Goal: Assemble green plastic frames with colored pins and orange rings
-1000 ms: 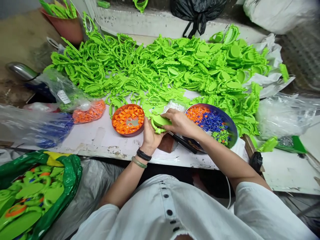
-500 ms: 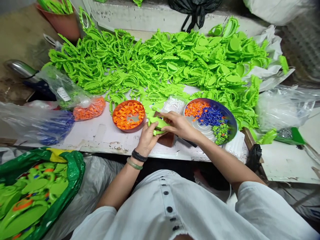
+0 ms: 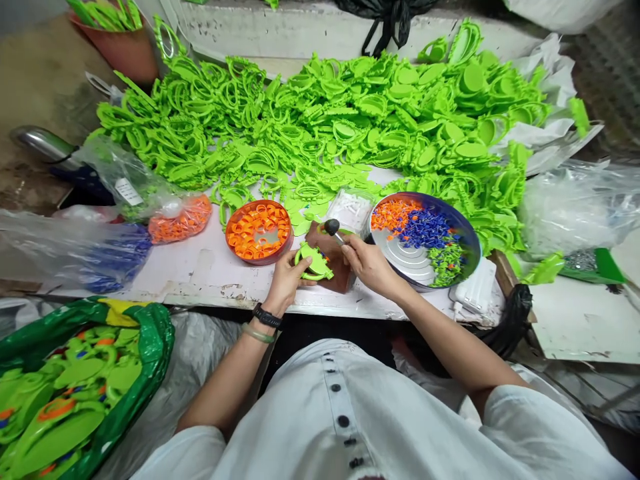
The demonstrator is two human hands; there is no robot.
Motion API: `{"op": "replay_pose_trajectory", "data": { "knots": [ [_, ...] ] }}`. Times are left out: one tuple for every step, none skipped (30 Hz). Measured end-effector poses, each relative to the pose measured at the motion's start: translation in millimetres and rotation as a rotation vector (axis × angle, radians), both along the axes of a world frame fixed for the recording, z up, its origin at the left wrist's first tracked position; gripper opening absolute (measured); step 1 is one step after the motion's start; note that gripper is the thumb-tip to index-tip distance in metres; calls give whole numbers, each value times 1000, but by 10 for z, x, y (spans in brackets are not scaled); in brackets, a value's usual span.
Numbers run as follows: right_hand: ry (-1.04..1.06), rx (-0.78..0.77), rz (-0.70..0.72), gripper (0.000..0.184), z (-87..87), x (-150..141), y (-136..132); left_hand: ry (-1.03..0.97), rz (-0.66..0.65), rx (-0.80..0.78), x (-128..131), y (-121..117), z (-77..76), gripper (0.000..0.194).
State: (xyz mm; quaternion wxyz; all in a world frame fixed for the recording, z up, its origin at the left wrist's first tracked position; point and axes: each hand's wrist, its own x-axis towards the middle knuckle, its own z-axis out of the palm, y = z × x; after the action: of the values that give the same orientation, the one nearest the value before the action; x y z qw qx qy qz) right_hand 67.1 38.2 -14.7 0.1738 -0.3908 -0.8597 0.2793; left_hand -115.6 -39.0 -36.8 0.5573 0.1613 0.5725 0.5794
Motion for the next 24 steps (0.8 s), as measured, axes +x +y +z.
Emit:
{"op": "replay_pose_trajectory", "data": {
  "knots": [
    [14, -27, 64, 38, 31, -2, -11, 0, 6, -5, 3, 10, -31, 39],
    [18, -40, 123, 40, 62, -16, -19, -1, 13, -9, 0, 15, -56, 41],
    [23, -41, 169, 42, 91, -40, -23, -1, 20, -12, -5, 17, -75, 42],
    [40, -28, 190, 44, 117, -70, -24, 1, 25, -14, -11, 17, -87, 43],
    [71, -3, 180, 46, 141, -103, -24, 8, 23, -16, -17, 15, -95, 43],
    [110, 30, 146, 48, 161, -133, -24, 16, 15, -17, -21, 13, -97, 43],
    [138, 58, 111, 49, 176, -155, -27, 25, 10, -18, -22, 11, -96, 43],
    [138, 73, 92, 51, 185, -164, -34, 33, 9, -19, -22, 8, -92, 43],
    [103, 71, 99, 52, 188, -157, -49, 37, 11, -23, -20, 6, -88, 43],
    [46, 55, 126, 53, 185, -133, -71, 38, 13, -27, -18, 4, -85, 43],
    [-8, 40, 144, 53, 177, -94, -104, 37, 16, -29, -17, 2, -84, 44],
    [-43, 36, 135, 53, 164, -41, -146, 36, 17, -29, -16, 1, -86, 45],
    [-49, 46, 100, 52, 148, 20, -197, 36, 18, -23, -16, 2, -91, 47],
    [-34, 67, 49, 52, 130, 84, -252, 37, 20, -13, -16, 3, -100, 49],
    [-21, 86, 15, 53, 111, 146, -307, 39, 22, -1, -14, 5, -111, 51],
    [-29, 90, 15, 53, 90, 202, -357, 43, 24, 11, -8, 8, -125, 52],
    [-57, 78, 44, 54, 70, 249, -396, 45, 28, 19, 3, 10, -140, 54],
    [-88, 64, 77, 54, 49, 285, -420, 46, 34, 27, 20, 8, -155, 56],
    [-101, 62, 83, 53, 28, 309, -428, 45, 45, 36, 41, 2, -167, 57],
    [-92, 75, 56, 53, 4, 321, -420, 42, 63, 49, 63, -13, -175, 58],
    [-66, 102, 6, 52, -22, 320, -396, 38, 87, 67, 81, -36, -177, 59],
    [-38, 137, -52, 52, -52, 304, -362, 28, 111, 91, 92, -71, -171, 59],
    [-24, 173, -98, 52, -82, 275, -321, 11, 130, 115, 89, -116, -157, 59],
    [-42, 207, -120, 51, -111, 231, -277, -19, 149, 134, 68, -171, -133, 58]
  ]
}}
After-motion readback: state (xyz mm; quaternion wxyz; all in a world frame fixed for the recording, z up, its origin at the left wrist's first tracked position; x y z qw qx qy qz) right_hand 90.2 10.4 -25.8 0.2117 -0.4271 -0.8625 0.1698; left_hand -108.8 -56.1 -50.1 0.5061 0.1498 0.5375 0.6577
